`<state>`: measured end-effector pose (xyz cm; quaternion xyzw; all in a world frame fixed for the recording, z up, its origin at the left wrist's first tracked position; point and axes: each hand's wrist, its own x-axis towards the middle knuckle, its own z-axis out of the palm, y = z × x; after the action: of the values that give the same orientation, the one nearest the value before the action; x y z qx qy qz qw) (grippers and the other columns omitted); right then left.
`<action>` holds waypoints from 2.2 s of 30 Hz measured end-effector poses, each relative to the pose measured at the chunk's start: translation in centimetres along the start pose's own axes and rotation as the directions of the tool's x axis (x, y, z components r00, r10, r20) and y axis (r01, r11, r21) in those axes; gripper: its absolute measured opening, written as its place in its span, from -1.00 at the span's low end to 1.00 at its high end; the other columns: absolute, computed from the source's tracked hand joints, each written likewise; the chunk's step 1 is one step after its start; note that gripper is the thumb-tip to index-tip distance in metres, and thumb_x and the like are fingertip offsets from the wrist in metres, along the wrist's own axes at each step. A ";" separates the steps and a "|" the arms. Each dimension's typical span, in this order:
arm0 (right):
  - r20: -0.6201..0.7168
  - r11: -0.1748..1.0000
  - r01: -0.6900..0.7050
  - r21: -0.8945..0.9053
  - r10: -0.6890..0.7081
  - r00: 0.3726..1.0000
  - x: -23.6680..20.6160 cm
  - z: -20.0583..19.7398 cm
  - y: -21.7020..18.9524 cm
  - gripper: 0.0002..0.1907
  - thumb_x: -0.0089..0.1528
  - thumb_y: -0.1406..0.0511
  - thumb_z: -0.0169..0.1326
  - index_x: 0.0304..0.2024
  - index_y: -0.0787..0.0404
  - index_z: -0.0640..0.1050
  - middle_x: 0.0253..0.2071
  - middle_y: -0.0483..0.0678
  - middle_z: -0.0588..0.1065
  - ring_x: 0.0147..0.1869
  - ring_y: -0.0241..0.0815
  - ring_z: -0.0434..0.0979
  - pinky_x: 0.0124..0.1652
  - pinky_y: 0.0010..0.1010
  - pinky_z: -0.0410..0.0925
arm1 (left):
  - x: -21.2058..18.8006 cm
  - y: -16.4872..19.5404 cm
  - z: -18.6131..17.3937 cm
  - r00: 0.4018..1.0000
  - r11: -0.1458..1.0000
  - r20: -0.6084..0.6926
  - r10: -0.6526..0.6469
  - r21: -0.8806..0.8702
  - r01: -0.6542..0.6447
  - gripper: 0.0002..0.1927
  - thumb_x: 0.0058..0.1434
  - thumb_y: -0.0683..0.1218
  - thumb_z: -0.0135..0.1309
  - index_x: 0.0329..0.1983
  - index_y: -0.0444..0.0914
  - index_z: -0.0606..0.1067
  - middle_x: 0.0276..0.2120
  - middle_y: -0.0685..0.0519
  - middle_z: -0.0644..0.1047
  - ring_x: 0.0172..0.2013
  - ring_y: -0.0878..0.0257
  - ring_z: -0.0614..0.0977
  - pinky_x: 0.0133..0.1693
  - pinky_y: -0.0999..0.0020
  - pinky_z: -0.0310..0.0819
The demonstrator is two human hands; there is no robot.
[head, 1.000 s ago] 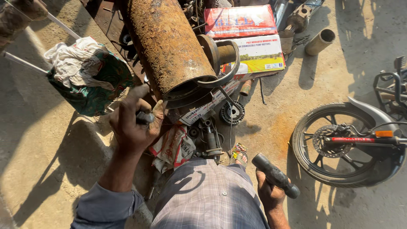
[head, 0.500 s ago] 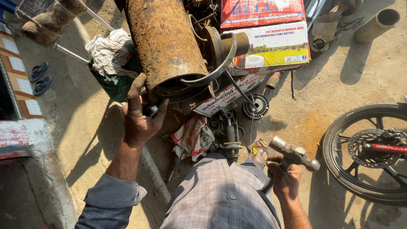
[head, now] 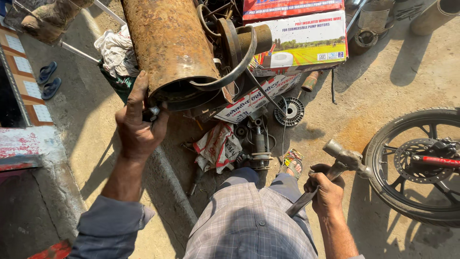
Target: The person uses a hammer and chisel to repeatedly strike and shape the edge of a large rusty metal pipe resting on a workbench. After several strikes, the person picks up an orange container, opens it, and applies a substance from it to the pipe's edge.
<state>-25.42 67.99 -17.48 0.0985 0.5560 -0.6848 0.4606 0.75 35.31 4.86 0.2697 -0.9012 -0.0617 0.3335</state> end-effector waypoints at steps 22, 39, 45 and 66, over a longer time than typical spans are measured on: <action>0.157 0.924 0.363 -0.117 -0.344 0.926 -6.6 4.6 7.9 -0.86 0.17 0.47 0.21 -0.39 0.30 0.47 -0.37 0.02 0.55 -0.48 -0.29 0.45 -0.50 -0.40 0.36 | 3.4 8.7 -1.8 0.717 0.752 0.258 0.647 -0.372 -0.544 -0.81 0.31 -0.12 0.15 -0.02 -0.18 0.59 -0.61 0.22 0.37 -0.63 0.39 0.41 -0.61 0.41 0.24; 0.306 0.379 0.881 -0.282 -0.835 0.457 -13.5 11.0 -0.5 -0.71 0.22 0.50 0.23 -0.03 0.27 0.47 -0.31 -0.14 0.56 -0.26 -0.38 0.60 -0.13 -0.44 0.49 | 2.1 6.3 6.6 0.782 0.821 0.413 0.466 -0.530 -0.209 -0.26 -0.10 -0.03 0.33 0.21 -0.23 0.45 -0.50 0.02 0.52 -0.41 0.02 0.62 -0.37 0.08 0.46; 0.319 0.530 0.717 -0.452 -0.655 0.685 -11.8 9.7 1.4 -0.79 0.19 0.27 0.11 -0.22 0.29 0.59 -0.46 -0.06 0.53 -0.48 -0.32 0.49 -0.46 -0.45 0.32 | 1.5 5.9 6.8 0.807 0.827 0.375 0.456 -0.513 -0.229 -0.31 -0.04 -0.05 0.31 0.23 -0.21 0.47 -0.48 0.05 0.53 -0.41 0.07 0.61 -0.35 0.11 0.47; 0.263 0.554 0.599 -0.578 -0.569 0.779 -9.6 10.2 2.4 -0.88 0.20 0.52 0.13 -0.36 0.21 0.55 -0.43 -0.08 0.55 -0.35 -0.24 0.55 -0.33 -0.42 0.41 | 1.5 4.9 7.3 0.845 0.741 0.222 0.486 -0.618 -0.263 -0.34 -0.05 -0.02 0.26 0.19 -0.23 0.49 -0.45 0.09 0.46 -0.36 0.12 0.56 -0.27 0.16 0.38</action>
<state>-14.47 64.35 -9.20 -0.2679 0.7428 -0.5710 0.2246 -7.02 38.14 1.48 -0.0484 -0.9232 -0.3056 0.2279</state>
